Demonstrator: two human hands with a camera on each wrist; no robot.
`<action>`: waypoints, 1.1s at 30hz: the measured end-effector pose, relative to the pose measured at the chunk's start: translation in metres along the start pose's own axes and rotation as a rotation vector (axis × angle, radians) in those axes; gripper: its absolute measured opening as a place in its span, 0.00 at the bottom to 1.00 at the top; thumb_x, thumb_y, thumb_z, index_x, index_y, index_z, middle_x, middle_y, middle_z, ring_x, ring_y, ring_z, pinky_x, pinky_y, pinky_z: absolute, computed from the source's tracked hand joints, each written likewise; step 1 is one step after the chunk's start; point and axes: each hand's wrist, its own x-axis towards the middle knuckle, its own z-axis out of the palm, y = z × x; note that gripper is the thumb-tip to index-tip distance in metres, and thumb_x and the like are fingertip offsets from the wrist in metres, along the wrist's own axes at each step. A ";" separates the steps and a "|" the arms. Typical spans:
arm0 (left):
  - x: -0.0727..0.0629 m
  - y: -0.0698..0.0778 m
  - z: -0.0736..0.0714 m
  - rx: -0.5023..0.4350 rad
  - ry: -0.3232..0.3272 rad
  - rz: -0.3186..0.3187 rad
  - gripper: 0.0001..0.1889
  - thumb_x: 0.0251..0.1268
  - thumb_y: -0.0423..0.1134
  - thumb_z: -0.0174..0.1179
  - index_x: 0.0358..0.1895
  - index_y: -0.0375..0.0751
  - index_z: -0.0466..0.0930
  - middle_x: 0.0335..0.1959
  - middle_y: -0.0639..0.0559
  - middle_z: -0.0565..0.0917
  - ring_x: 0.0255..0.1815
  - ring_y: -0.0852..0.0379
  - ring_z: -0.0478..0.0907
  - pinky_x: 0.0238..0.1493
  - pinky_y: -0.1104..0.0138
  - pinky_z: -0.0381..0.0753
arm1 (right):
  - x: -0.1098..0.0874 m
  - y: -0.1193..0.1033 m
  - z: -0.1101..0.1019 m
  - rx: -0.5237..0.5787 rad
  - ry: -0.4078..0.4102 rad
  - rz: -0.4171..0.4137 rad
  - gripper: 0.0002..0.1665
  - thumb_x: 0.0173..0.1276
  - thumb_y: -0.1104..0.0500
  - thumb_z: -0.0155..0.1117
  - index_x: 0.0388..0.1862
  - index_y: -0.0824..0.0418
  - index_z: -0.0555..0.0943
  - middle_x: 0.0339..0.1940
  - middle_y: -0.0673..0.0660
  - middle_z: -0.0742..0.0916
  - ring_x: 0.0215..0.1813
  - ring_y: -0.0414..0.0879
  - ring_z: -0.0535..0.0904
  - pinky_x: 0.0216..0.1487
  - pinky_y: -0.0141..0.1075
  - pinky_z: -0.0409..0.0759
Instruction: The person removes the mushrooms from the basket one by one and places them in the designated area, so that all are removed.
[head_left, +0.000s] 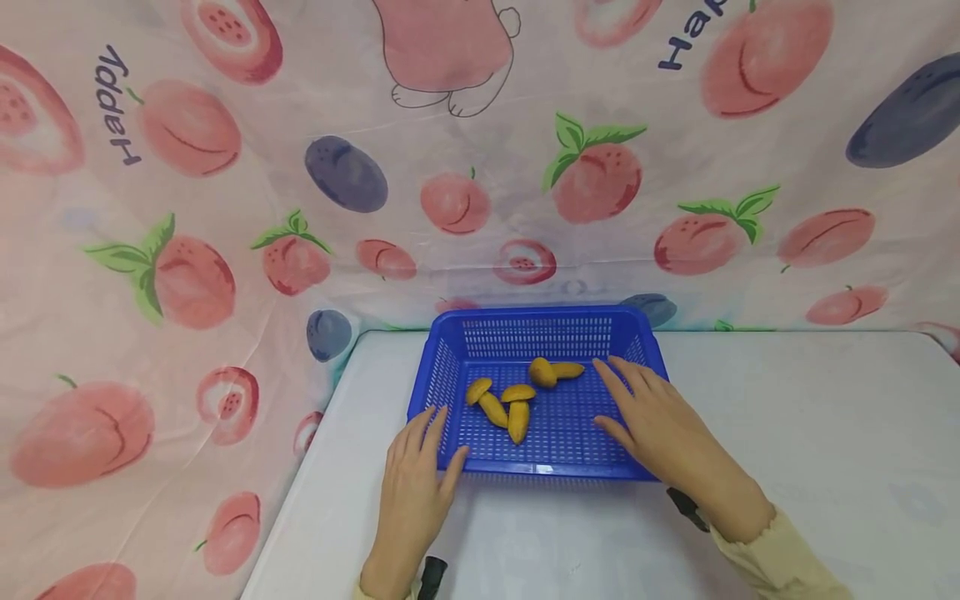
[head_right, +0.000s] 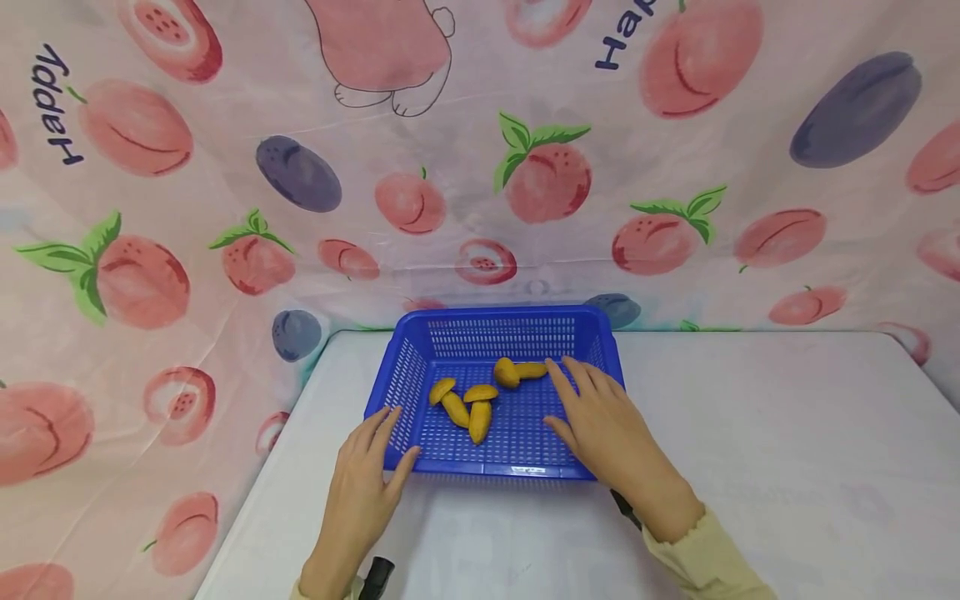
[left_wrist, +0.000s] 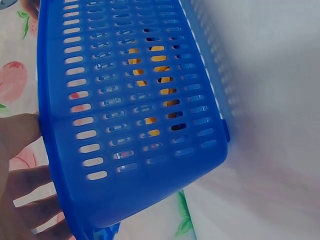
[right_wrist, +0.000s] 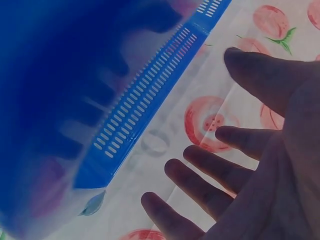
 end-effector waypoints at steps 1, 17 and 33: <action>0.000 0.000 0.000 -0.001 0.002 0.001 0.30 0.64 0.46 0.67 0.67 0.37 0.74 0.65 0.39 0.76 0.66 0.40 0.71 0.67 0.47 0.67 | 0.001 0.000 0.000 -0.001 0.000 -0.003 0.42 0.70 0.49 0.65 0.75 0.66 0.62 0.69 0.71 0.72 0.69 0.66 0.68 0.66 0.60 0.68; 0.006 -0.005 0.002 -0.029 0.025 -0.012 0.30 0.64 0.44 0.67 0.67 0.37 0.73 0.65 0.39 0.76 0.66 0.39 0.71 0.67 0.46 0.67 | 0.008 0.004 -0.002 -0.008 0.004 -0.012 0.43 0.68 0.51 0.68 0.74 0.68 0.63 0.69 0.71 0.72 0.68 0.66 0.69 0.66 0.60 0.69; 0.009 -0.012 -0.003 -0.065 -0.027 -0.091 0.29 0.68 0.46 0.63 0.69 0.40 0.71 0.67 0.41 0.74 0.69 0.41 0.68 0.70 0.47 0.64 | 0.018 0.005 -0.004 -0.006 -0.006 -0.034 0.43 0.68 0.51 0.68 0.74 0.69 0.63 0.69 0.72 0.72 0.68 0.67 0.69 0.67 0.59 0.68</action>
